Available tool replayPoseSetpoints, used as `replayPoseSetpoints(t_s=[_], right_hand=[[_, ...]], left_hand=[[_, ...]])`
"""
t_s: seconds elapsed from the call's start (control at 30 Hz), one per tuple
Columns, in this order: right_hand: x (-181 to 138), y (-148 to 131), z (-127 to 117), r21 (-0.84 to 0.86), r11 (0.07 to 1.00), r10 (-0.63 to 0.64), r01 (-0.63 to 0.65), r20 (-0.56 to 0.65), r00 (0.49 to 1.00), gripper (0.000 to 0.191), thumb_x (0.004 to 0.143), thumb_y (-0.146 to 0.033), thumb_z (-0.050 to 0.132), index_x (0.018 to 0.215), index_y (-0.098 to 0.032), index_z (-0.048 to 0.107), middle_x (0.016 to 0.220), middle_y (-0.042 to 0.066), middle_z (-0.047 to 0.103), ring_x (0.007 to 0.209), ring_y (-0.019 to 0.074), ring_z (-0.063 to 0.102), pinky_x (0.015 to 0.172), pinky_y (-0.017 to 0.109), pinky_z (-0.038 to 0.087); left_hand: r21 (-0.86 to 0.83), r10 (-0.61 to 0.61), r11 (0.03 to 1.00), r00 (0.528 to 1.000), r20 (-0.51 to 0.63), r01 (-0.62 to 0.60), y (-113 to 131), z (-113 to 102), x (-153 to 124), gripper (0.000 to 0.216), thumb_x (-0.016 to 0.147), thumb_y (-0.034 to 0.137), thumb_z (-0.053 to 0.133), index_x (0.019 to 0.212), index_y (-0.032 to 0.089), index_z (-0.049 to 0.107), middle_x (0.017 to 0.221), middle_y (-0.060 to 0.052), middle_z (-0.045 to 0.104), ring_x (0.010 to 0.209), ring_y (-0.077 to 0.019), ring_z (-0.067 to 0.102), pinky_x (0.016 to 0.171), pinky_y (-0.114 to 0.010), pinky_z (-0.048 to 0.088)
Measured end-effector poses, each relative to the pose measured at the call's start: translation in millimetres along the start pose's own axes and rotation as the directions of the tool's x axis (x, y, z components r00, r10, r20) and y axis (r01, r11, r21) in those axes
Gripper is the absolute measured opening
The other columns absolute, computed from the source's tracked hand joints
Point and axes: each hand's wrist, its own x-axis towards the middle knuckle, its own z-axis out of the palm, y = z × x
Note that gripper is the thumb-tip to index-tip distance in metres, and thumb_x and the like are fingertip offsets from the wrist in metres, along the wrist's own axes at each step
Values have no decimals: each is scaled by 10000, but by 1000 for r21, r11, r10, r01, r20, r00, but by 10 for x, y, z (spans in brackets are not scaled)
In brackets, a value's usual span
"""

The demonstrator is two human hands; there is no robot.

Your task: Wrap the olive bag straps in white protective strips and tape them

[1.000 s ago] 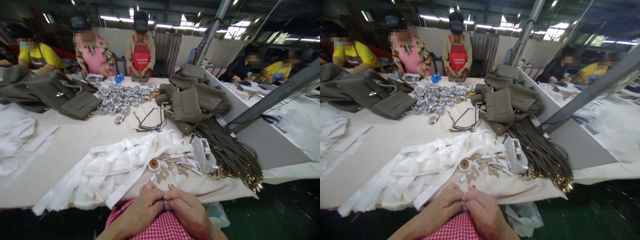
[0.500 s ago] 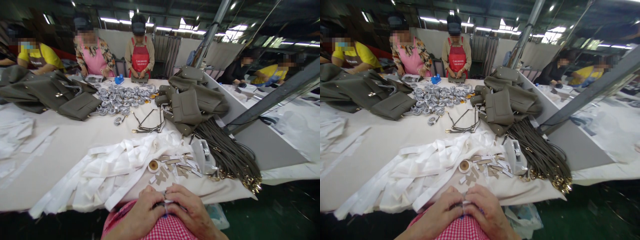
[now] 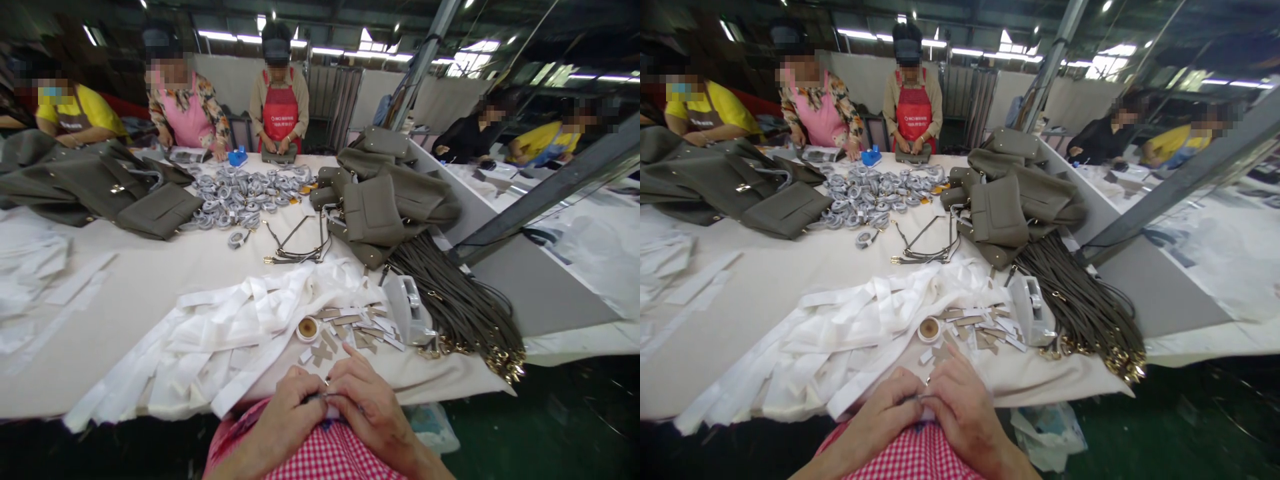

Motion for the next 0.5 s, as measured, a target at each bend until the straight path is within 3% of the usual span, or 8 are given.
replayPoseSetpoints(t_s=[0.1, 0.2, 0.33, 0.5], right_hand=[[-52, 38, 43, 91, 981, 170, -170, 9, 985, 154, 933, -171, 559, 1038, -235, 651, 982, 27, 705, 940, 156, 662, 1070, 361, 457], [-104, 77, 64, 143, 963, 231, -229, 3, 973, 166, 938, -246, 580, 1065, -233, 686, 1068, 55, 720, 1024, 183, 664, 953, 294, 540], [-67, 68, 43, 157, 976, 149, -151, 27, 989, 178, 954, -200, 539, 1032, -228, 696, 997, 44, 714, 957, 163, 670, 1011, 327, 510], [47, -1, -6, 9, 994, -110, 110, 13, 994, 240, 931, -65, 482, 1024, -220, 640, 852, 20, 674, 879, 153, 643, 1105, 454, 407]], left_hand=[[29, -4, 1000, 998, -65, 6, -14, 7, -12, 147, 745, 258, 486, 612, 197, 491, 732, 9, 466, 853, -198, 481, 772, -318, 336], [55, -7, 998, 997, -79, 12, -10, 2, -40, 162, 749, 273, 477, 603, 202, 462, 716, 12, 457, 842, -198, 481, 759, -316, 337], [88, 9, 996, 995, -95, -1, 1, 1, -54, 162, 759, 275, 459, 616, 205, 491, 729, 5, 485, 853, -202, 481, 778, -325, 345], [0, -22, 1000, 998, -56, 22, 0, -21, -49, 172, 734, 298, 508, 692, 199, 643, 775, -8, 549, 882, -214, 507, 806, -334, 373]])
